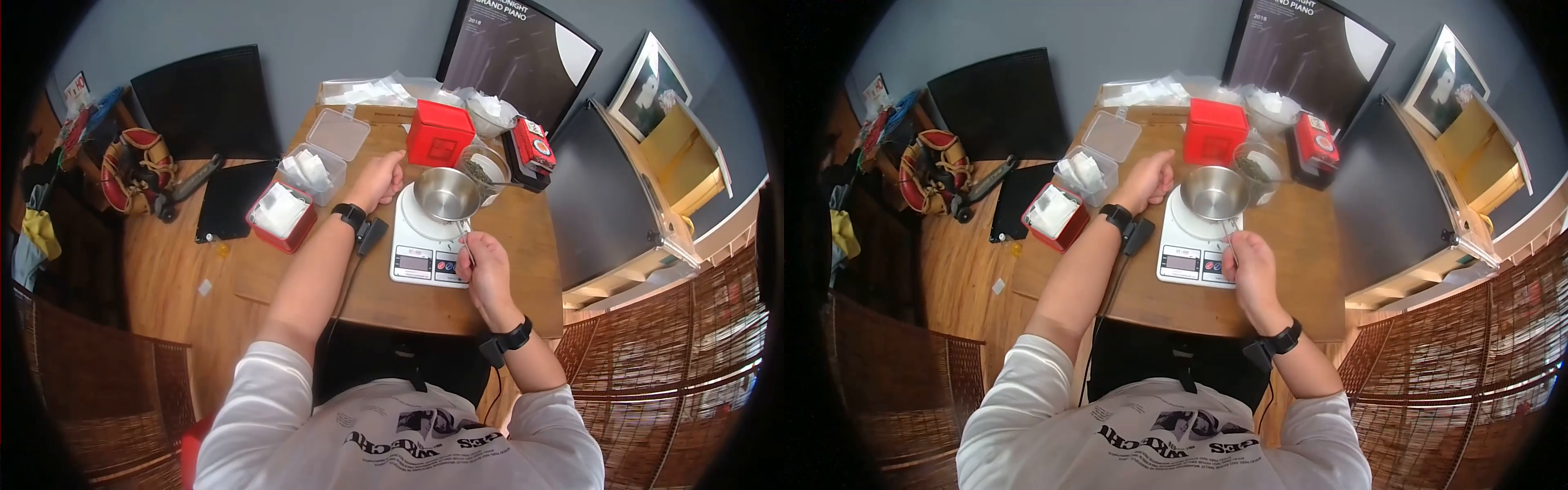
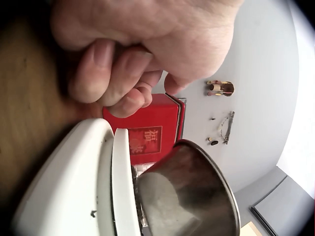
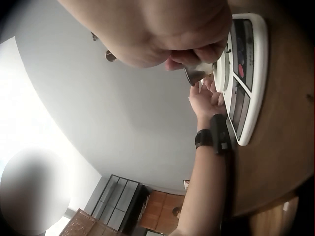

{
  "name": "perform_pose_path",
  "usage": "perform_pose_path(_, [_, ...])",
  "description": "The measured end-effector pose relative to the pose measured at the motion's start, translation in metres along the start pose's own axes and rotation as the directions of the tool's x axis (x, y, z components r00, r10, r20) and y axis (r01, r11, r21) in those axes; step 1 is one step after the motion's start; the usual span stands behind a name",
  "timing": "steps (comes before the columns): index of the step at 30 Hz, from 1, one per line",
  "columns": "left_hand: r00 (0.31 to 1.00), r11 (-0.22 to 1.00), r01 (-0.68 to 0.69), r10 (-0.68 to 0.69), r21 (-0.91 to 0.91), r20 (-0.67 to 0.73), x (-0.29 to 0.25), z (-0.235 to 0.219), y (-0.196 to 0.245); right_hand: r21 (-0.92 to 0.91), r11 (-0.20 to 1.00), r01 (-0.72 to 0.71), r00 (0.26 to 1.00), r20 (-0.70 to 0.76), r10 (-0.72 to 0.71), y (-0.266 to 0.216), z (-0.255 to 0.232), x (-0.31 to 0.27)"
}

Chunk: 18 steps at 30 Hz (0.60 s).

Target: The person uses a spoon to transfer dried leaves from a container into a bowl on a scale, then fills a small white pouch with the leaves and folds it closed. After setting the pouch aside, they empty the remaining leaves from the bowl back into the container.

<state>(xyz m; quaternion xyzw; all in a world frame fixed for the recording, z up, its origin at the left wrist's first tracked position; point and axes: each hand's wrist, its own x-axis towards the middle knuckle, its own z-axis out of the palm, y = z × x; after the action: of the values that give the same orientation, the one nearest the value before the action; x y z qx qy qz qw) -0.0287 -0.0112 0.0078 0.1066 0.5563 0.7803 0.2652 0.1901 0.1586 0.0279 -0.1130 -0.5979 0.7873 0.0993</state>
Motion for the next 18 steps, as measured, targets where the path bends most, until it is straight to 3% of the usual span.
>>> perform_pose_path(4, [0.998, 0.996, -0.060, 0.059, 0.063, 0.018, -0.005, 0.005, -0.001, -0.082, 0.997, -0.007, 0.999, 0.036, 0.010, 0.003, 0.001, 0.000])
perform_pose_path(7, [0.997, 0.985, -0.078, 0.076, 0.152, 0.016, -0.011, 0.008, -0.001, -0.161, 0.980, -0.114, 0.989, 0.070, 0.126, -0.011, 0.002, -0.005])
perform_pose_path(9, [0.986, 0.964, -0.166, 0.157, 0.207, 0.059, -0.015, 0.010, -0.002, -0.492, 0.859, -0.139, 0.983, 0.038, 0.181, -0.025, -0.007, 0.004])
perform_pose_path(10, [0.986, 0.964, -0.166, 0.156, 0.206, 0.062, -0.015, 0.010, -0.003, -0.492, 0.859, -0.140, 0.983, 0.035, 0.181, -0.031, -0.014, 0.012])
perform_pose_path(12, [0.977, 0.959, -0.212, 0.205, 0.188, 0.057, -0.016, 0.011, -0.007, -0.558, 0.829, 0.036, 0.988, -0.103, -0.112, -0.047, -0.031, 0.036])
perform_pose_path(14, [0.972, 0.950, -0.235, 0.231, 0.206, 0.040, -0.020, 0.016, -0.007, -0.621, 0.784, 0.023, 0.938, -0.257, -0.231, -0.069, -0.040, 0.061])
perform_pose_path(16, [0.963, 0.937, -0.265, 0.267, 0.226, 0.023, -0.021, 0.020, -0.009, -0.699, 0.713, 0.052, 0.877, -0.310, -0.367, -0.070, -0.054, 0.091])
perform_pose_path(18, [0.948, 0.925, -0.315, 0.318, 0.211, 0.022, -0.018, 0.019, -0.013, -0.718, 0.685, 0.126, 0.856, -0.269, -0.441, -0.048, -0.082, 0.129])
